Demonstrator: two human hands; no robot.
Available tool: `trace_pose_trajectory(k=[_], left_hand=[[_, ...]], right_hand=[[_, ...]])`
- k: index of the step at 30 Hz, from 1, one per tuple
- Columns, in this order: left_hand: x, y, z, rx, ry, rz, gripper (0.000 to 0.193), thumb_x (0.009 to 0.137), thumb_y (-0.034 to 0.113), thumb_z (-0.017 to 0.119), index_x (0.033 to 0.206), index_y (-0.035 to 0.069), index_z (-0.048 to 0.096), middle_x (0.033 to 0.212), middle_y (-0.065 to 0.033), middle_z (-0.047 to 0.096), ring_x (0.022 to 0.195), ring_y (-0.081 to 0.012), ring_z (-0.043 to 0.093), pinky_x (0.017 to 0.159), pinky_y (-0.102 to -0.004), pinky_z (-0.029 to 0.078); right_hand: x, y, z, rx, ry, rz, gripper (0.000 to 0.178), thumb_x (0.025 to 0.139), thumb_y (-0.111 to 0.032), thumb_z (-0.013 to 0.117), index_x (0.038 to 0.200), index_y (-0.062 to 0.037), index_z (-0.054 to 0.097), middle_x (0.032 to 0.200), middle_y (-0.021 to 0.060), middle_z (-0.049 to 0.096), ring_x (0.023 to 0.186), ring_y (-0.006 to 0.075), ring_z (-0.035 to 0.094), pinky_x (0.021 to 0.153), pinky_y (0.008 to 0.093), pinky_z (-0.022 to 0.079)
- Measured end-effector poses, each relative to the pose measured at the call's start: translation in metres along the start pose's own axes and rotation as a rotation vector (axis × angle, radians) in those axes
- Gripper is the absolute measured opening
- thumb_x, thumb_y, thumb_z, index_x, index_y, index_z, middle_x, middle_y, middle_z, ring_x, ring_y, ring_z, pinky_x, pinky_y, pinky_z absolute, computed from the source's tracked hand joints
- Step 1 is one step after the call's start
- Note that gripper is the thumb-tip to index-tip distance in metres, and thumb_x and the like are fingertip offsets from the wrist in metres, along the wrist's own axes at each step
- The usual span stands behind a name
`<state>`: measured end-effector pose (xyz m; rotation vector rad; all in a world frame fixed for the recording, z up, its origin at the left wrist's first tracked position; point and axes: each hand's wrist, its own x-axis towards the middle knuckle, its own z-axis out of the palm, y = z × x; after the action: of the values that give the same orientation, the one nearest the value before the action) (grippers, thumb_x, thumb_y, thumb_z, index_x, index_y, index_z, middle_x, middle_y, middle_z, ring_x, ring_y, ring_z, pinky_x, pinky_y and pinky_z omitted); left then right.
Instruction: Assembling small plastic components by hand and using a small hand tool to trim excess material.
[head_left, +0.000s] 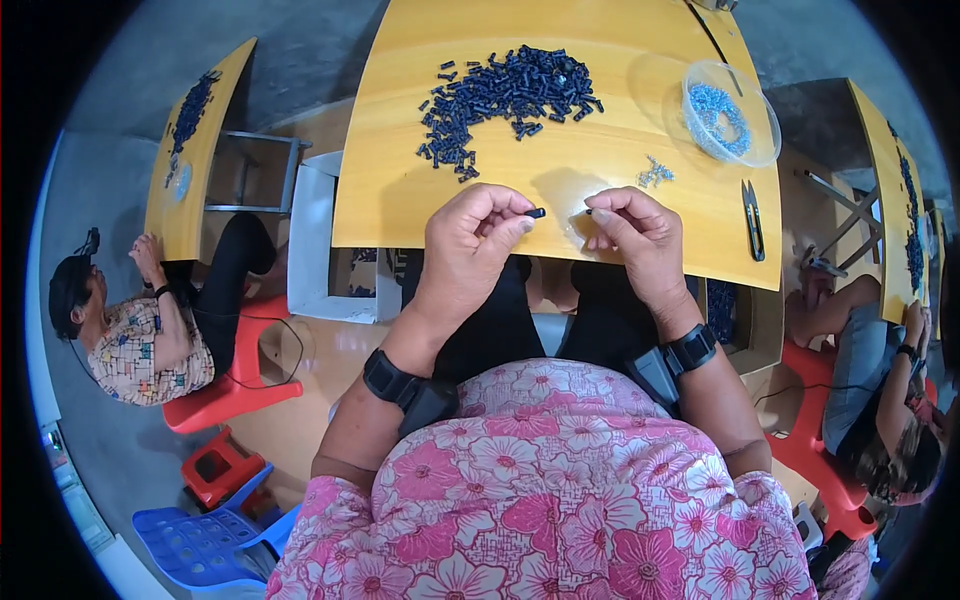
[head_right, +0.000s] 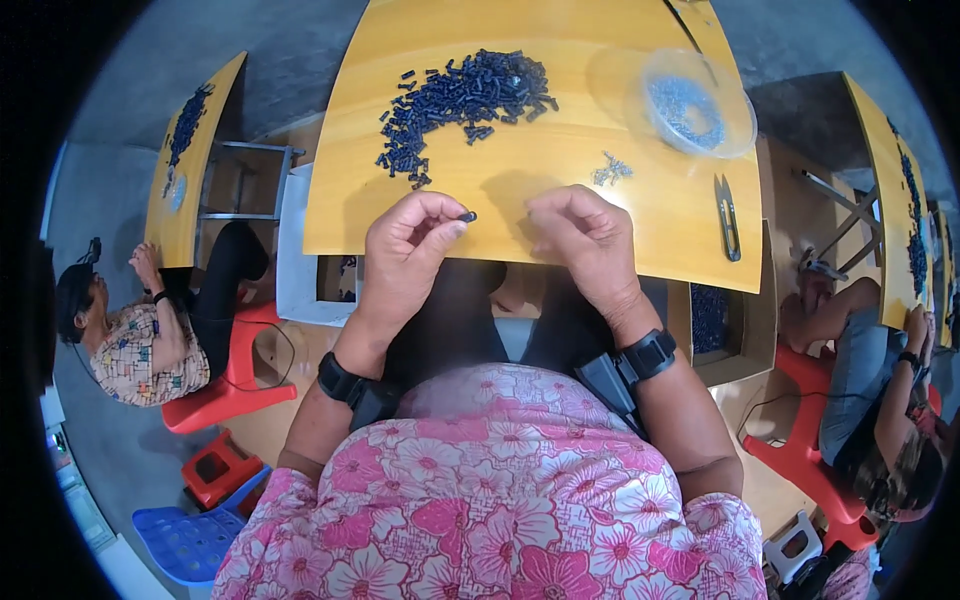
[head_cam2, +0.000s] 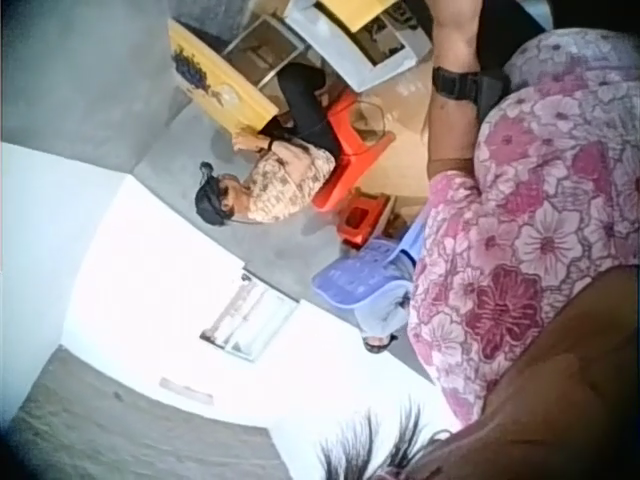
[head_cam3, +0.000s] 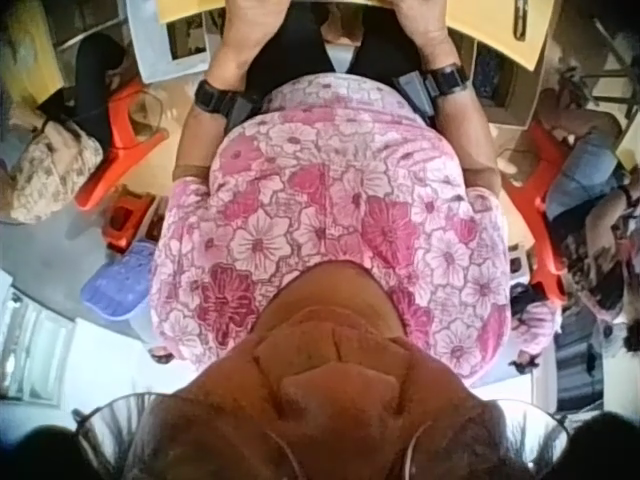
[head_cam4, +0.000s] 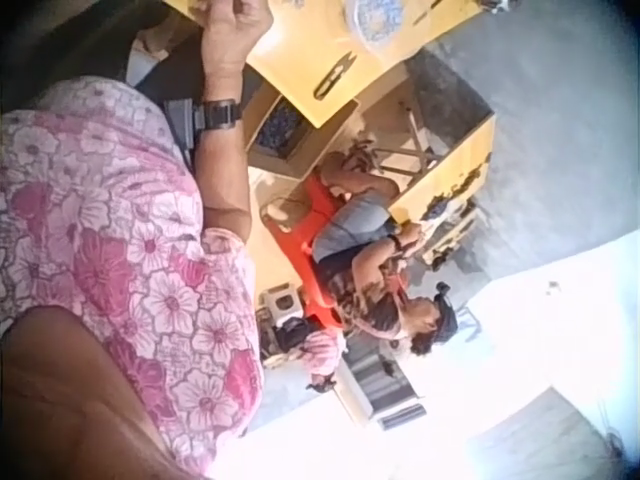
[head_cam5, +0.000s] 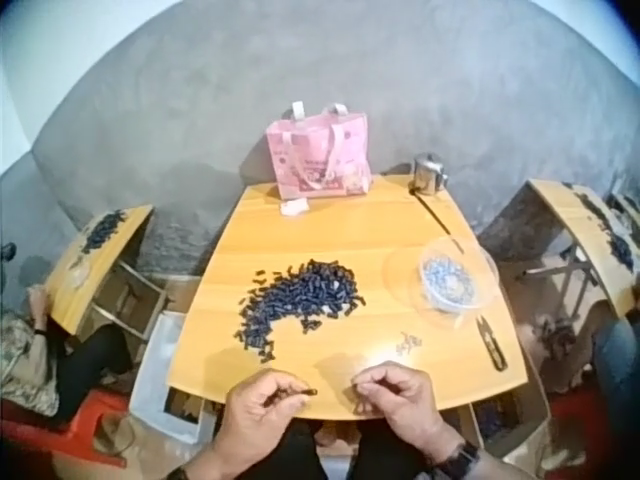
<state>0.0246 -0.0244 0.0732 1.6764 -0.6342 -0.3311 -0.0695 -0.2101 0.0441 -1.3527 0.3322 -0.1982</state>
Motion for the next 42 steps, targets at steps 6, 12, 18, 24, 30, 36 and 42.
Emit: trace_pose_trajectory(k=[6, 12, 18, 24, 30, 36, 42], left_hand=[[-0.017, 0.008, -0.005, -0.282, -0.018, -0.116, 0.011, 0.086, 0.004, 0.064, 0.096, 0.003, 0.062, 0.087, 0.0019, 0.06, 0.072, -0.0025, 0.051, 0.063, -0.0168, 0.043], [-0.026, 0.025, -0.008, -0.239, -0.053, 0.0, 0.011, 0.086, 0.005, 0.064, 0.097, 0.002, 0.061, 0.087, 0.0015, 0.06, 0.073, -0.003, 0.052, 0.064, -0.0173, 0.044], [-0.038, 0.026, -0.014, -0.226, -0.015, 0.013, 0.011, 0.086, 0.004, 0.063, 0.096, 0.002, 0.06, 0.085, 0.0011, 0.06, 0.073, -0.0033, 0.052, 0.064, -0.0174, 0.044], [-0.051, 0.015, -0.022, -0.283, 0.051, -0.02, 0.01, 0.086, 0.004, 0.062, 0.096, 0.002, 0.061, 0.081, 0.0012, 0.058, 0.067, -0.004, 0.049, 0.06, -0.0177, 0.042], [-0.06, 0.009, -0.02, -0.261, 0.06, -0.125, 0.01, 0.086, 0.003, 0.062, 0.095, 0.002, 0.06, 0.077, 0.0016, 0.057, 0.065, -0.0043, 0.049, 0.059, -0.0172, 0.04], [-0.068, 0.002, -0.021, -0.265, 0.042, -0.143, 0.009, 0.087, 0.005, 0.058, 0.096, 0.002, 0.059, 0.078, 0.0006, 0.056, 0.064, -0.0055, 0.048, 0.059, -0.0195, 0.04], [-0.075, -0.005, -0.023, -0.384, 0.013, -0.19, 0.009, 0.087, 0.004, 0.06, 0.096, 0.004, 0.059, 0.08, 0.0003, 0.059, 0.064, -0.0041, 0.047, 0.058, -0.0178, 0.039]], right_hand=[[0.0, 0.006, 0.004, 0.0, 0.026, -0.028, 0.011, 0.088, -0.005, 0.059, 0.097, -0.0016, 0.065, 0.087, 0.0023, 0.065, 0.079, 0.0076, 0.06, 0.066, 0.022, 0.052], [0.004, 0.019, 0.015, -0.361, 0.179, -0.243, 0.009, 0.083, -0.006, 0.063, 0.088, -0.0019, 0.068, 0.083, 0.0071, 0.066, 0.079, 0.016, 0.063, 0.07, 0.028, 0.051], [0.016, 0.027, 0.024, -0.673, 0.305, -0.377, 0.014, 0.078, -0.015, 0.062, 0.085, -0.0041, 0.069, 0.084, 0.0133, 0.066, 0.083, 0.0301, 0.062, 0.077, 0.0369, 0.049], [0.016, 0.024, 0.024, -0.756, 0.345, -0.352, 0.014, 0.079, -0.016, 0.06, 0.083, -0.0048, 0.068, 0.086, 0.013, 0.067, 0.083, 0.0304, 0.062, 0.077, 0.0384, 0.049], [0.015, 0.026, 0.018, -0.699, 0.339, -0.341, 0.016, 0.081, -0.016, 0.059, 0.086, -0.0036, 0.068, 0.087, 0.0144, 0.066, 0.082, 0.0299, 0.063, 0.078, 0.0374, 0.049], [-0.004, 0.019, 0.005, -0.38, 0.251, -0.218, 0.013, 0.078, -0.001, 0.061, 0.09, -0.0025, 0.066, 0.084, 0.0152, 0.065, 0.078, 0.0304, 0.063, 0.071, 0.0343, 0.051], [-0.033, -0.023, -0.079, -0.927, 0.694, -0.451, 0.015, 0.073, -0.005, 0.061, 0.088, -0.0054, 0.065, 0.088, 0.0158, 0.06, 0.08, 0.0343, 0.059, 0.073, 0.0409, 0.049]])
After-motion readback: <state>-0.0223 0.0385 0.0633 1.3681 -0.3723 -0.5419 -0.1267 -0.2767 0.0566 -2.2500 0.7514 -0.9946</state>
